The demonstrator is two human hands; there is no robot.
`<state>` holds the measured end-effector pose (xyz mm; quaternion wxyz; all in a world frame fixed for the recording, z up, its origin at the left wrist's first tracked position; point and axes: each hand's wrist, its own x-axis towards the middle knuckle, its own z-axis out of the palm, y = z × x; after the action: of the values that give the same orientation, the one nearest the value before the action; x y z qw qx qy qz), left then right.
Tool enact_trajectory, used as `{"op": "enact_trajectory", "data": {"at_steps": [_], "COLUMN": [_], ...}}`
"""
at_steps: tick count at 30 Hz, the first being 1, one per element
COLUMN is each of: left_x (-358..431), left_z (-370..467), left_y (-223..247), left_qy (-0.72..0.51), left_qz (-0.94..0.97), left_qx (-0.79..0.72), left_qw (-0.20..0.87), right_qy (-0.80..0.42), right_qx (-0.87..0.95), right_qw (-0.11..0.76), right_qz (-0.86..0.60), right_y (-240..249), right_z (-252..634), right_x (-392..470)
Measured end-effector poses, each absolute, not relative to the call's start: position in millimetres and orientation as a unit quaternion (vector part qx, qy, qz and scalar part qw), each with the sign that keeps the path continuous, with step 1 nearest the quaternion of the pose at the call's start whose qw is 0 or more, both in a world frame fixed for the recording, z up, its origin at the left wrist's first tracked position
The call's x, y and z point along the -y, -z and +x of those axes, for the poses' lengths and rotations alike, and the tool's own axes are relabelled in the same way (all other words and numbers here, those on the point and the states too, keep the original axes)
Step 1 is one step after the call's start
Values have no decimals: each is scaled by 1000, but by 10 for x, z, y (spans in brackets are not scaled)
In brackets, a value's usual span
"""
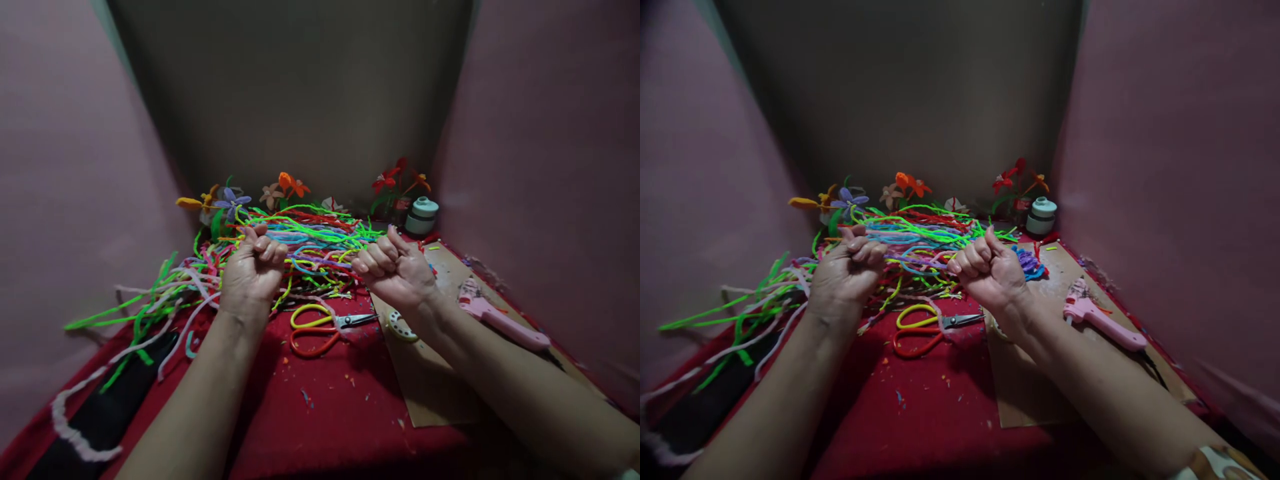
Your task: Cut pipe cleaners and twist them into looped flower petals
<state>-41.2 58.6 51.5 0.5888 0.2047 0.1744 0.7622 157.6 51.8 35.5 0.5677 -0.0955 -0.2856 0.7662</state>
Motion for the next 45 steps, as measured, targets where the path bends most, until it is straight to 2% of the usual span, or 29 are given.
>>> {"op": "enact_trajectory", "data": {"at_steps": [14, 20, 36, 45], "left_x": [-633, -674, -660, -592], "left_z": [-400, -480, -543, -639], "left_y": [-449, -413, -445, -535], "left_qy": [-751, -774, -763, -767], "left_qz": [294, 316, 275, 242], "left_qx": [-180, -235, -231, -235], "left_qw": [563, 497, 537, 546], "right_qy": [-764, -745, -727, -722], "right_qx": [260, 208, 197, 232], "right_qw": [581, 601, 638, 627], "right_qz": [-103, -203, -157, -177], "right_y": [-295, -251, -272, -261], "right_z": [1665, 1699, 1766, 1707], "right_x": [-653, -775, -839, -791]}}
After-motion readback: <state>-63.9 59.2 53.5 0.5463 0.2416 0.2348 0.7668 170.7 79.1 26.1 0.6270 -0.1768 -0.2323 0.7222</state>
